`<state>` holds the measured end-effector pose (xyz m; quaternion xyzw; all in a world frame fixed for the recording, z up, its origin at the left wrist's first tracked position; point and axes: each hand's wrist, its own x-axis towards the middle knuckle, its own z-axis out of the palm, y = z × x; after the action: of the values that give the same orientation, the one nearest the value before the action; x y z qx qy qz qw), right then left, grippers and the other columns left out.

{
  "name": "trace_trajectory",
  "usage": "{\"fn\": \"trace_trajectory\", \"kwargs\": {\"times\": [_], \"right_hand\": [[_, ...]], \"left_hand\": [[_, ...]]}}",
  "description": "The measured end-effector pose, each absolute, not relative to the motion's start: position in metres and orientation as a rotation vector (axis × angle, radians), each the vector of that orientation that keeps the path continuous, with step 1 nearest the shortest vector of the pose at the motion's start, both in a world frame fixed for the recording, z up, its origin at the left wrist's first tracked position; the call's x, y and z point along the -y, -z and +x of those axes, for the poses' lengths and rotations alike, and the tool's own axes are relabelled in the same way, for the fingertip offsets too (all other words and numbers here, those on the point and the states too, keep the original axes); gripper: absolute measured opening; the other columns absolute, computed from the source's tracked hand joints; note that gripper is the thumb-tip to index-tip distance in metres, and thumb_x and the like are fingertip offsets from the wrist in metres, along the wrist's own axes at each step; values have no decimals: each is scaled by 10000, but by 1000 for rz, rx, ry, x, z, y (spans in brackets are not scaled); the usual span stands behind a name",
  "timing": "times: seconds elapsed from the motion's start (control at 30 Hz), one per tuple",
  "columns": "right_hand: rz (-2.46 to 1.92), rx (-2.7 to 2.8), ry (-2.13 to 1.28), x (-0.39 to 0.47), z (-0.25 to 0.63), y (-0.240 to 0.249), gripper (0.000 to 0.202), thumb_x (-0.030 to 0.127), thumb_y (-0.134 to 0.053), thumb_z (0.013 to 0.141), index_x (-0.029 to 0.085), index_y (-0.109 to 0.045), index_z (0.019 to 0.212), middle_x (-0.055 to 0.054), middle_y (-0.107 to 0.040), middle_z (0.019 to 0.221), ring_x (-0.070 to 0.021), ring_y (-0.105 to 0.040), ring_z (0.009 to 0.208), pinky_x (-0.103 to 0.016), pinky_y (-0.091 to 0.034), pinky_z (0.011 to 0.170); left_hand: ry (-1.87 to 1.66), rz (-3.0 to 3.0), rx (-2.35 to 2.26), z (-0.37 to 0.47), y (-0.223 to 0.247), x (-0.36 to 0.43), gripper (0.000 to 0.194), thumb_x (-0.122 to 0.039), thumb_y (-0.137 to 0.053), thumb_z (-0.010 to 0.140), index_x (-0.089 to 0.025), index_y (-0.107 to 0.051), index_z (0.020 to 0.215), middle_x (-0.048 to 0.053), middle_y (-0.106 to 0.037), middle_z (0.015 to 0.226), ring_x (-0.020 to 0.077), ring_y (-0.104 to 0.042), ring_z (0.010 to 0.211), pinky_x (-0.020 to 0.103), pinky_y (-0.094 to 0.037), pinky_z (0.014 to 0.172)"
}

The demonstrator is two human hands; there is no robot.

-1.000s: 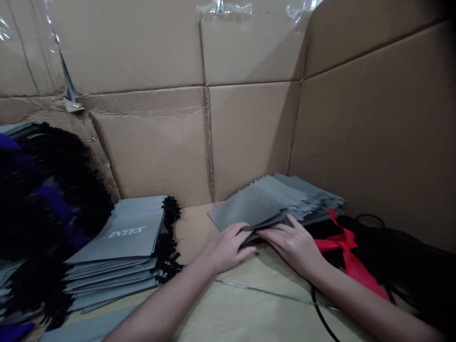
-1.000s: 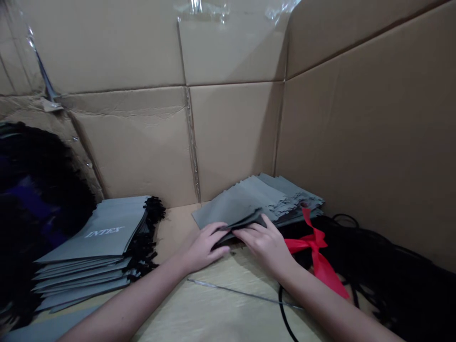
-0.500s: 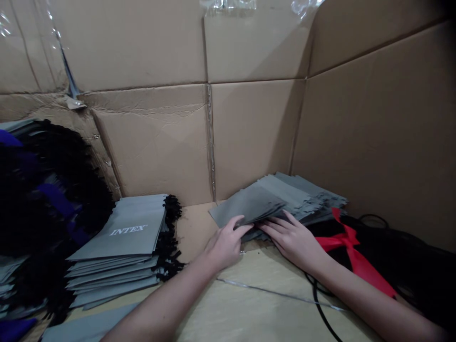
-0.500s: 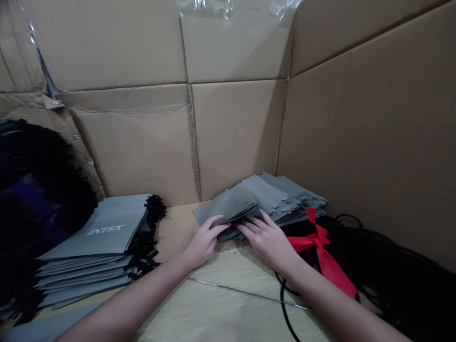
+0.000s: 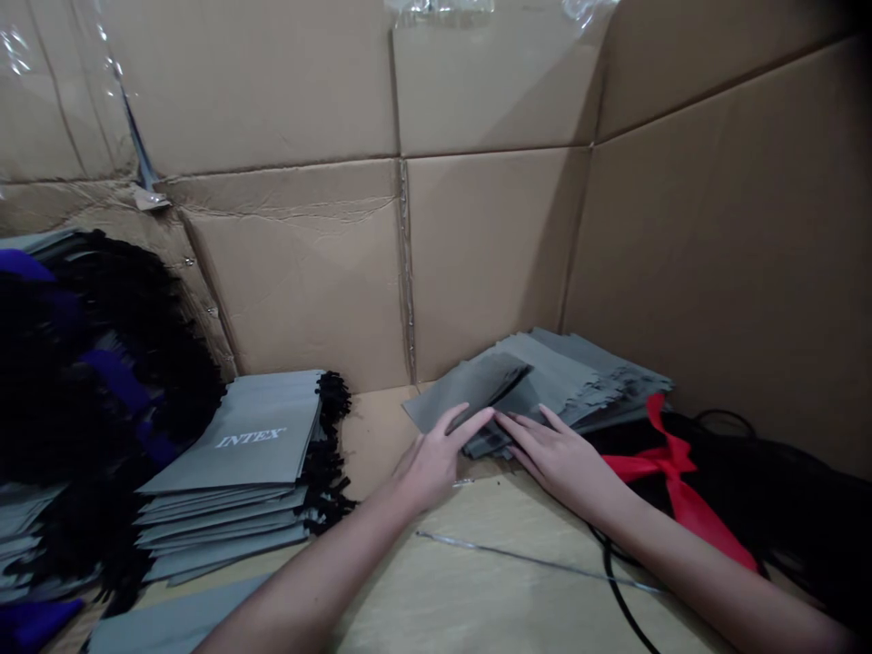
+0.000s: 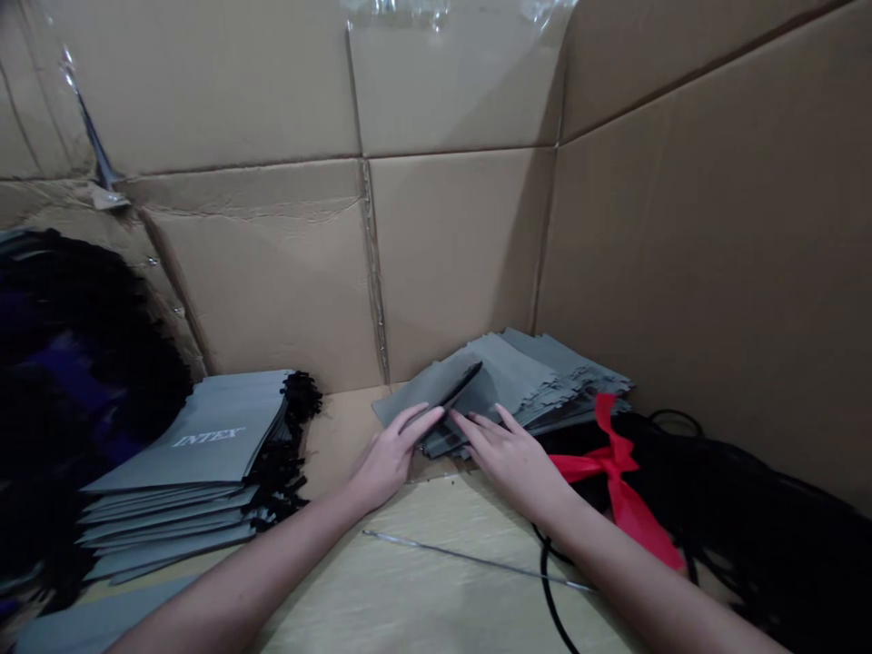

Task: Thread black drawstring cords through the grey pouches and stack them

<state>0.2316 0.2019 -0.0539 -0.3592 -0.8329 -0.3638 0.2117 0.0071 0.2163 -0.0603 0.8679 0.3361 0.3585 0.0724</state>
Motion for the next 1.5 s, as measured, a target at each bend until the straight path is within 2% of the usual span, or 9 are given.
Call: {"fn": "trace_trajectory", "kwargs": {"times": [0.23,0.4,0.53,0.67,0.77,0.97,1.17,1.33,1.5], "right_hand": [[-905,2071,947,-190,233,46,263,117,-454,888,223,-608,1073,-17,-734,882,-164,-664,807,-434,-292,1029],[-766,2173,1034,-194,232,46,270,103,-437,890,201,-602,1080,-79,-619,1219,-243,-495,1192,-493,-285,1031],[-963,2328,1066,-203,229,51,293,134,-408,904,159,-597,1127,-136,-408,1415,-285,-370,1296,-498,-332,986],[-963,2275,994,-205,228,54,277,163,-396,919,178,-654,1019,-91,-665,1131,-236,-585,1071,-496,-283,1016],[-958,2161,931,-199,229,51,250,182,-422,918,208,-670,898,-22,-730,867,-161,-651,784,-445,-288,1013],[-851,2041,1024,-191,226,45,182,146,-471,879,182,-645,922,-66,-689,918,-186,-580,889,-404,-317,989],[-1103,2222,1017,-200,224,52,221,145,-456,866,192,-662,932,-71,-690,977,-232,-562,961,-523,-196,1035],[-1043,2306,995,-200,227,52,198,126,-496,847,195,-676,806,-49,-701,763,-223,-601,796,-483,-309,939],[-936,2099,947,-190,221,42,190,185,-479,893,193,-661,838,-39,-712,831,-197,-601,824,-433,-325,953]], "left_hand": [[-939,2671,-1056,10,60,-213,425,-483,-470,866,-281,-553,1232,25,-523,1329,235,-558,1126,394,-450,972],[-1139,2454,-1147,8,62,-218,375,-271,-288,958,-285,-491,1273,19,-598,1226,180,-584,1074,344,-477,930],[-1153,2497,-1100,6,67,-221,565,-75,-306,883,-316,-288,1393,39,-376,1431,202,-472,1219,383,-443,971],[-1057,2628,-1029,9,67,-218,536,-40,-377,812,-291,-495,1272,39,-353,1439,211,-489,1203,355,-434,987],[-1053,2695,-953,12,65,-216,390,-213,-474,854,-230,-538,1239,55,-473,1360,216,-518,1165,355,-417,1013],[-1111,2569,-1071,10,64,-217,319,-241,-367,933,-250,-599,1152,26,-583,1236,183,-602,1026,328,-484,927],[-1065,2603,-1061,6,58,-213,703,20,-311,822,-384,-270,1396,7,-397,1407,176,-518,1160,318,-457,954],[-933,2800,-957,9,56,-206,416,-154,-419,866,-315,-533,1232,42,-367,1425,211,-589,1052,364,-496,903],[-1010,2797,-957,12,60,-209,429,-270,-459,891,-281,-425,1319,45,-465,1350,207,-555,1113,352,-480,943]]}}
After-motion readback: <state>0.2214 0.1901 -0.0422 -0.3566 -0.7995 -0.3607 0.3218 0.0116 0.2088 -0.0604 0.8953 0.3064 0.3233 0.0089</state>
